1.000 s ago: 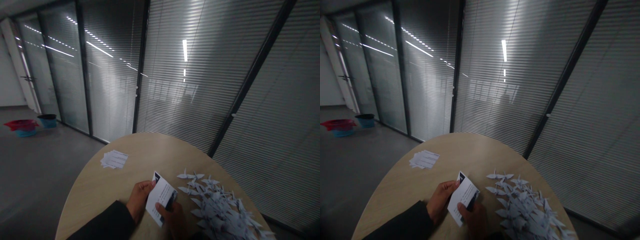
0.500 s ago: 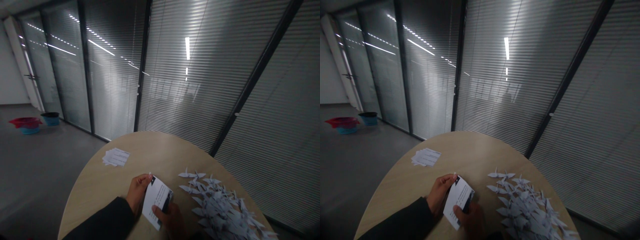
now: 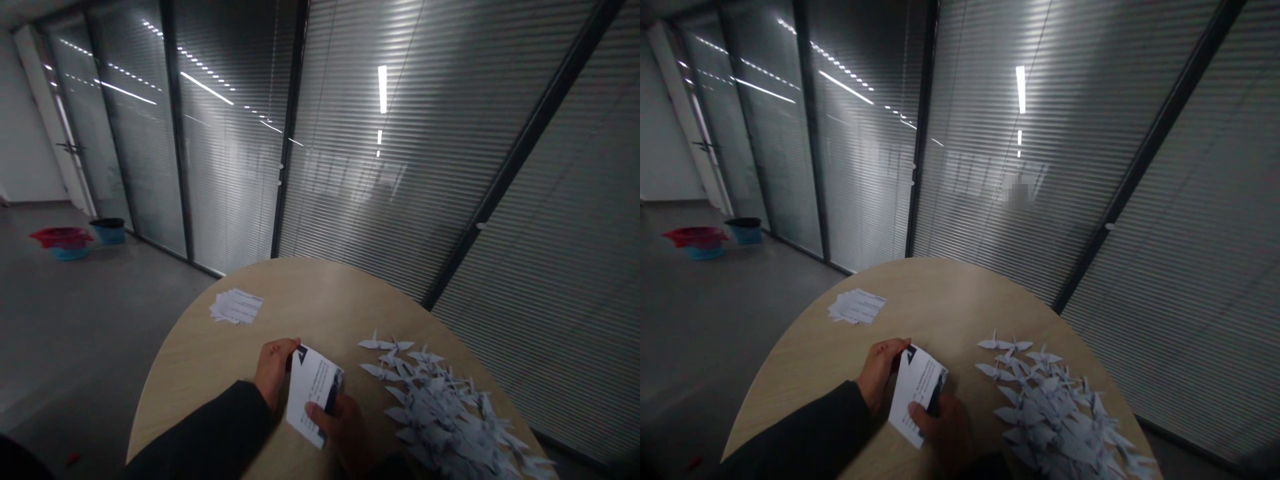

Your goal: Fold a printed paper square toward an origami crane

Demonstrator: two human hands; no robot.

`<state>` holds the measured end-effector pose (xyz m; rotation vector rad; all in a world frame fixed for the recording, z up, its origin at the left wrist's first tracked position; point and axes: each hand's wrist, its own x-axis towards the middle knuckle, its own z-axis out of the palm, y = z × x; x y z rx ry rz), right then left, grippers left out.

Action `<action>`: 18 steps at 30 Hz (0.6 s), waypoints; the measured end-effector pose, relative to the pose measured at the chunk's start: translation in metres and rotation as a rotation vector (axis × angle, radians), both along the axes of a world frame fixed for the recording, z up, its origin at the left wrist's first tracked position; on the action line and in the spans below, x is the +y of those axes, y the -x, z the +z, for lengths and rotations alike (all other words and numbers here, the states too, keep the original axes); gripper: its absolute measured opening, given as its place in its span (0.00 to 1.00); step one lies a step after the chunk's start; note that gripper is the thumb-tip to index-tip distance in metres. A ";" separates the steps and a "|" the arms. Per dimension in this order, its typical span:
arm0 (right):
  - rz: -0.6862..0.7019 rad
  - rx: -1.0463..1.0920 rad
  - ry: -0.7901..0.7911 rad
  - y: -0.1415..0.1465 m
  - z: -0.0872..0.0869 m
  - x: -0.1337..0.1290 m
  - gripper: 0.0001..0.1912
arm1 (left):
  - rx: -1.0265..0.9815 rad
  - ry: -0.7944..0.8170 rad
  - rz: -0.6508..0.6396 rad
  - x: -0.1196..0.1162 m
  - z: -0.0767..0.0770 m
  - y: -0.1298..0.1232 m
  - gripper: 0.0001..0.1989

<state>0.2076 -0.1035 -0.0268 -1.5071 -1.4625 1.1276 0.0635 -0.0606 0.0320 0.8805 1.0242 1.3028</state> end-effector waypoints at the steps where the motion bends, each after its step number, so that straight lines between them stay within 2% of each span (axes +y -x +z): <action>1: -0.016 0.003 -0.005 0.000 0.001 0.000 0.14 | -0.015 -0.006 -0.013 0.000 -0.001 -0.001 0.23; 6: -0.118 -0.006 -0.015 -0.007 0.006 0.002 0.17 | -0.128 -0.042 -0.223 0.000 -0.008 -0.008 0.24; 8: -0.138 -0.027 -0.019 -0.010 0.007 0.002 0.18 | -0.153 -0.050 -0.268 0.000 -0.012 -0.010 0.23; 12: -0.181 -0.039 -0.095 -0.012 0.015 0.003 0.20 | -0.134 -0.047 -0.232 0.002 -0.019 -0.009 0.24; 15: -0.232 0.055 -0.212 -0.012 0.024 0.001 0.22 | -0.122 -0.037 -0.224 0.004 -0.022 -0.008 0.25; 18: -0.314 -0.037 -0.243 -0.014 0.030 0.000 0.25 | -0.117 -0.022 -0.229 0.005 -0.025 -0.010 0.24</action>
